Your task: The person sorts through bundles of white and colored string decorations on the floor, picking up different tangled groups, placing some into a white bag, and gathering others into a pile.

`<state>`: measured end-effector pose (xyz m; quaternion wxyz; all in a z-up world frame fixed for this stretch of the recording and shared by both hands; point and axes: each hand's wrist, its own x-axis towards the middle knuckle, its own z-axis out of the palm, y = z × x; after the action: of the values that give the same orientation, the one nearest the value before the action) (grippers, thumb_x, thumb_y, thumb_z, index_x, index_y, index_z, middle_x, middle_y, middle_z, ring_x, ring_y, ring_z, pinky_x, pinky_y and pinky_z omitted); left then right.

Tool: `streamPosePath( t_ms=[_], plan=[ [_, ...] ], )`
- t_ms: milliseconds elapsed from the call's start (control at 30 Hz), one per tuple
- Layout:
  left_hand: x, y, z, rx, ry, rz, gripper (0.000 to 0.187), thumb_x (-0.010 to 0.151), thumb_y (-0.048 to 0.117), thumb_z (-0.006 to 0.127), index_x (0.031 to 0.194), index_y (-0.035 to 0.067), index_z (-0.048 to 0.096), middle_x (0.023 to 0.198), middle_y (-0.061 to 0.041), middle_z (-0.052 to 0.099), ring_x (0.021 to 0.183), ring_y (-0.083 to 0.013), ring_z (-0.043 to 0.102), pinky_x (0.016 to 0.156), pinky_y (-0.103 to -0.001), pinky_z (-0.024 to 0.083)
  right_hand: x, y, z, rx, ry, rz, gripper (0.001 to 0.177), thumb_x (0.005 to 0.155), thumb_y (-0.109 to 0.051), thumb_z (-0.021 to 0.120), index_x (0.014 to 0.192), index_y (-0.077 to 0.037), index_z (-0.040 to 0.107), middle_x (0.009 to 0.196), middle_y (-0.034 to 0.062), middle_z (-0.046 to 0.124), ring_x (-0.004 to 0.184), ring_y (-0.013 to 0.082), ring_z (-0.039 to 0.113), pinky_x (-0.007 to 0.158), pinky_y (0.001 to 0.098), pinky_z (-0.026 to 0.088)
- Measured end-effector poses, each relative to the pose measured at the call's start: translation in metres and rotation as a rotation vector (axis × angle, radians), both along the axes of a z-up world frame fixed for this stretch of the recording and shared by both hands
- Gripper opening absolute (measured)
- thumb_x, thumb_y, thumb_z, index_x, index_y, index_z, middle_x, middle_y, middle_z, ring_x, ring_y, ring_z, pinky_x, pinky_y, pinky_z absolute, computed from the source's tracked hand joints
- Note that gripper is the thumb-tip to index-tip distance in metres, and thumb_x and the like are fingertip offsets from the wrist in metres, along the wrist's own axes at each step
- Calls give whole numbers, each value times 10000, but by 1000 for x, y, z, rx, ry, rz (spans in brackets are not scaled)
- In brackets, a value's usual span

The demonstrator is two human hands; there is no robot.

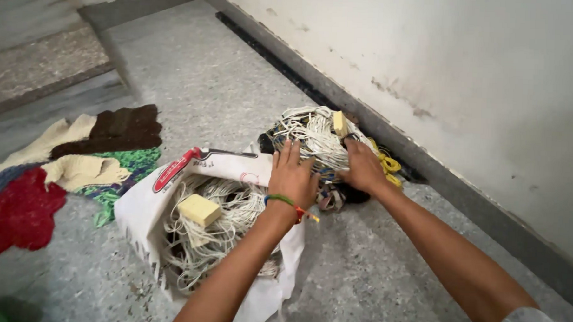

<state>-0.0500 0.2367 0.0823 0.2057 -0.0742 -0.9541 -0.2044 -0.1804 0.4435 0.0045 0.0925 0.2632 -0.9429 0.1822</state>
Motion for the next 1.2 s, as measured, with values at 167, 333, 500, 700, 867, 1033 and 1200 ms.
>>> streamPosePath(
  t_ms=[167, 333, 500, 700, 867, 1033, 1200],
  plan=[
    [-3, 0, -8, 26, -2, -58, 396, 843, 251, 741, 1210, 104, 713, 1512, -276, 443, 1465, -437, 328, 1161, -634, 248, -18, 10, 5, 212, -248, -78, 1006, 594, -403, 979, 1458, -193, 509, 1469, 101, 534, 1351, 327, 432, 1078, 553, 314],
    [-1, -7, -6, 40, -14, -51, 420, 828, 231, 739, 1230, 116, 709, 1523, -260, 437, 1460, -413, 331, 1158, -647, 238, -37, 21, -7, 207, -245, -35, 864, 597, -408, 949, 1350, -180, 591, 1371, 82, 602, 1339, 316, 487, 1098, 477, 401],
    [2, -16, 2, 20, 40, -31, 368, 865, 226, 731, 1215, 114, 714, 1539, -246, 443, 1484, -400, 330, 1178, -652, 230, -47, 39, -27, -78, -154, 59, 733, 639, -275, 898, 1294, -84, 632, 1280, 191, 646, 1223, 380, 580, 1045, 450, 468],
    [9, -22, 20, -14, 69, 14, 422, 842, 237, 744, 1245, 123, 697, 1553, -237, 412, 1487, -381, 311, 1173, -695, 172, -16, 31, 47, -286, -226, -36, 637, 681, -264, 843, 1251, -55, 649, 1035, 183, 739, 938, 305, 722, 839, 401, 554],
    [14, -24, 33, -10, 43, 24, 520, 841, 271, 759, 1321, 115, 632, 1584, -226, 367, 1508, -381, 269, 1168, -688, 150, 9, 19, 107, -348, -319, -197, 537, 710, -267, 804, 1200, -77, 693, 897, 147, 755, 787, 246, 708, 756, 377, 556],
    [17, -26, 51, -30, 1, 64, 607, 820, 307, 774, 1365, 115, 589, 1603, -196, 339, 1509, -353, 250, 1165, -704, 116, 18, 16, 132, -479, -159, -63, 487, 692, -235, 809, 1126, -40, 708, 950, 95, 754, 846, 181, 697, 774, 343, 547],
    [24, -26, 62, -30, 20, 71, 635, 827, 318, 776, 1392, 116, 568, 1602, -187, 339, 1516, -350, 238, 1159, -722, 106, 32, 10, 157, -491, -210, -86, 418, 724, -239, 809, 1079, -41, 713, 945, 94, 754, 820, 160, 696, 739, 317, 545]
  ],
)
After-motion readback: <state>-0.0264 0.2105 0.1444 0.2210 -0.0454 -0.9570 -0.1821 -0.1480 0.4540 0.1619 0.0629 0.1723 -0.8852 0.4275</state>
